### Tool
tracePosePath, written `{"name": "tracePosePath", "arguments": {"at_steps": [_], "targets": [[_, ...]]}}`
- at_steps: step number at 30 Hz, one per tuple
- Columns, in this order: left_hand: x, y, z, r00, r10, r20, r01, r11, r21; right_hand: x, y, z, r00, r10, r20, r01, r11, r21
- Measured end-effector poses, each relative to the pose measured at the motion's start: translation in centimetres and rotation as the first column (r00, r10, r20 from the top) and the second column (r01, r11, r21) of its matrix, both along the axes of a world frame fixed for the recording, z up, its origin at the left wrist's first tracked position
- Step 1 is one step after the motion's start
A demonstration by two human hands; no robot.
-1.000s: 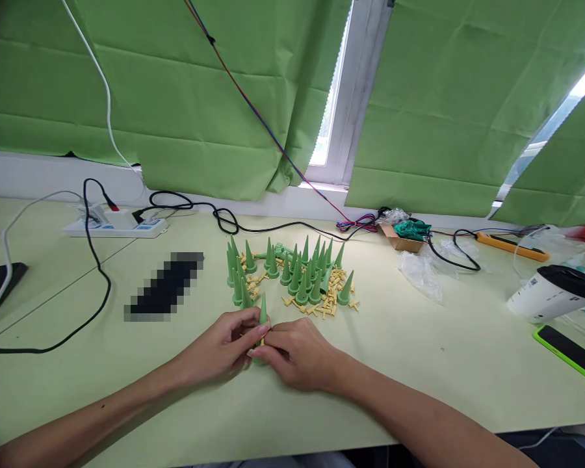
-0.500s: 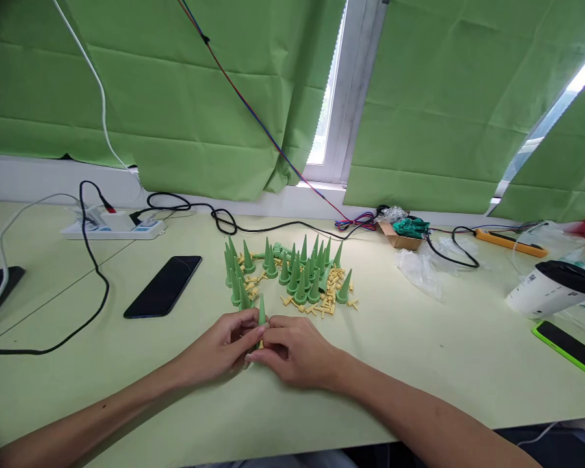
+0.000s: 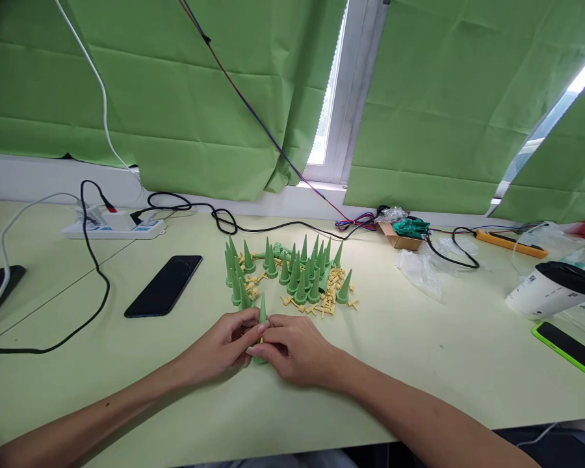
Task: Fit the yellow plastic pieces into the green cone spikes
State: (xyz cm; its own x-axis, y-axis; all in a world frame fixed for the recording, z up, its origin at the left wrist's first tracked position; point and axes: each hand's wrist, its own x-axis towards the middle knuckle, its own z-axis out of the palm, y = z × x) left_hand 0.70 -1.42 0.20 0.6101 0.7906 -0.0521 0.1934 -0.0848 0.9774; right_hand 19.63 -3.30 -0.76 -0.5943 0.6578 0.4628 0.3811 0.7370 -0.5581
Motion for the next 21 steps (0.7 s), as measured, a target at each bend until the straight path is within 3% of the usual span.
{"name": "tracePosePath", "arguments": {"at_steps": [21], "targets": [[0.20, -0.12, 0.34, 0.997, 0.029, -0.072, -0.022, 0.996, 0.092, 0.09, 0.08, 0.02, 0.999, -0.009, 0.033, 0.010, 1.000, -0.018]]}}
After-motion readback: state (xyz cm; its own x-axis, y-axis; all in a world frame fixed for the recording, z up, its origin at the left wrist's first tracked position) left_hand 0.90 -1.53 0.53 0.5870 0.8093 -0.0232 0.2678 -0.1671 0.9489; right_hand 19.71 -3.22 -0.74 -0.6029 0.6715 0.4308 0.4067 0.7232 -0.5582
